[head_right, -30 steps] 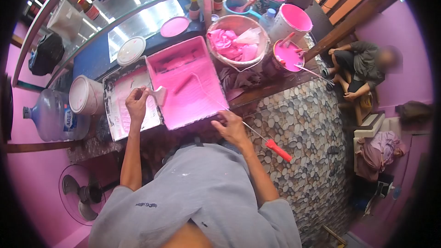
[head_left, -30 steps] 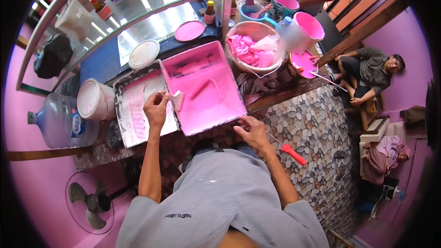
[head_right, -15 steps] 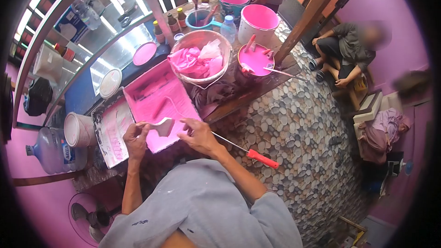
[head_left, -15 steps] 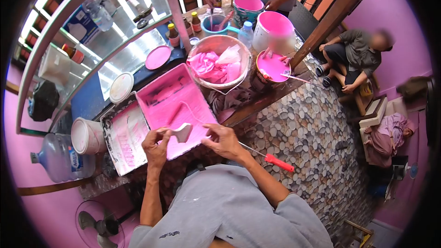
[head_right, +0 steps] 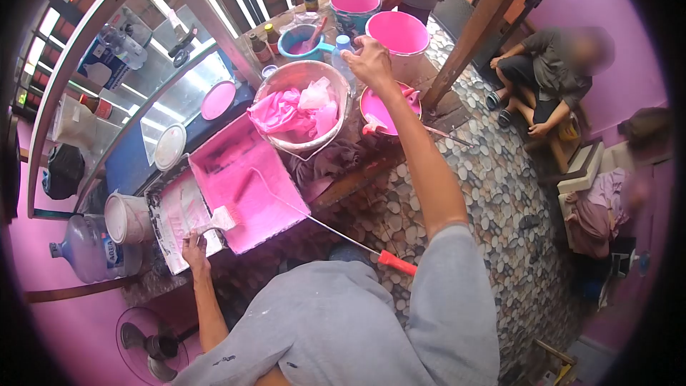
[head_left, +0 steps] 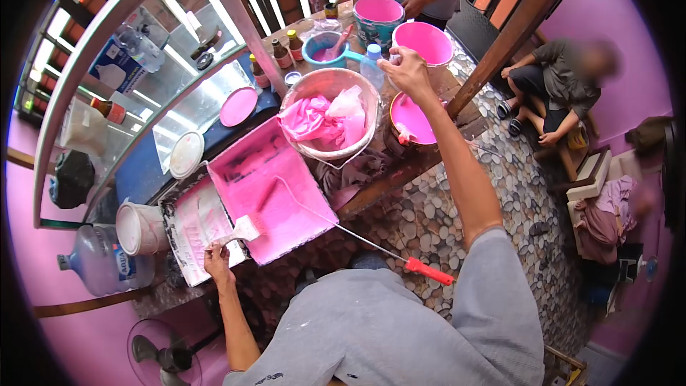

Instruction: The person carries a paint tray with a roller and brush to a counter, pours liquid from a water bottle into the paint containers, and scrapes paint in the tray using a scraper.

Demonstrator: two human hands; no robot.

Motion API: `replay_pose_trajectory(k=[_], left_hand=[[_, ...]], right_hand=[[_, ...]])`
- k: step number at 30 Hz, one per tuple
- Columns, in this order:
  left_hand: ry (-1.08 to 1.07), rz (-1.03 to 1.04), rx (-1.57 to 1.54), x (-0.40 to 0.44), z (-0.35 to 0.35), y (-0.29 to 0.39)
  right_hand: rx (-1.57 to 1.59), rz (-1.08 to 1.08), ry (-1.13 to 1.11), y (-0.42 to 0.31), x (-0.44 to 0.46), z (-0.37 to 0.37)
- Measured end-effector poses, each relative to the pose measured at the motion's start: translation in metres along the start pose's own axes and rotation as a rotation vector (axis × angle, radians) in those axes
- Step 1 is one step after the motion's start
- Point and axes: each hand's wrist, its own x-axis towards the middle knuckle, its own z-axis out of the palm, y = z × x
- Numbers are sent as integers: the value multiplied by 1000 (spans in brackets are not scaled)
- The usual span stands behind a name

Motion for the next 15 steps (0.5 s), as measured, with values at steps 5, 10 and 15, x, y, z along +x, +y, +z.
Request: replay_pose_trajectory(k=[5, 10, 15], left_hand=[[101, -34, -87, 9, -8, -19], [110, -199, -62, 13, -23, -18], [335, -83, 86, -9, 3, 1]], right_hand=[[-330, -68, -42, 31, 56, 47], [-363, -166, 5, 46, 73, 71], [-439, -218, 97, 48, 75, 56]])
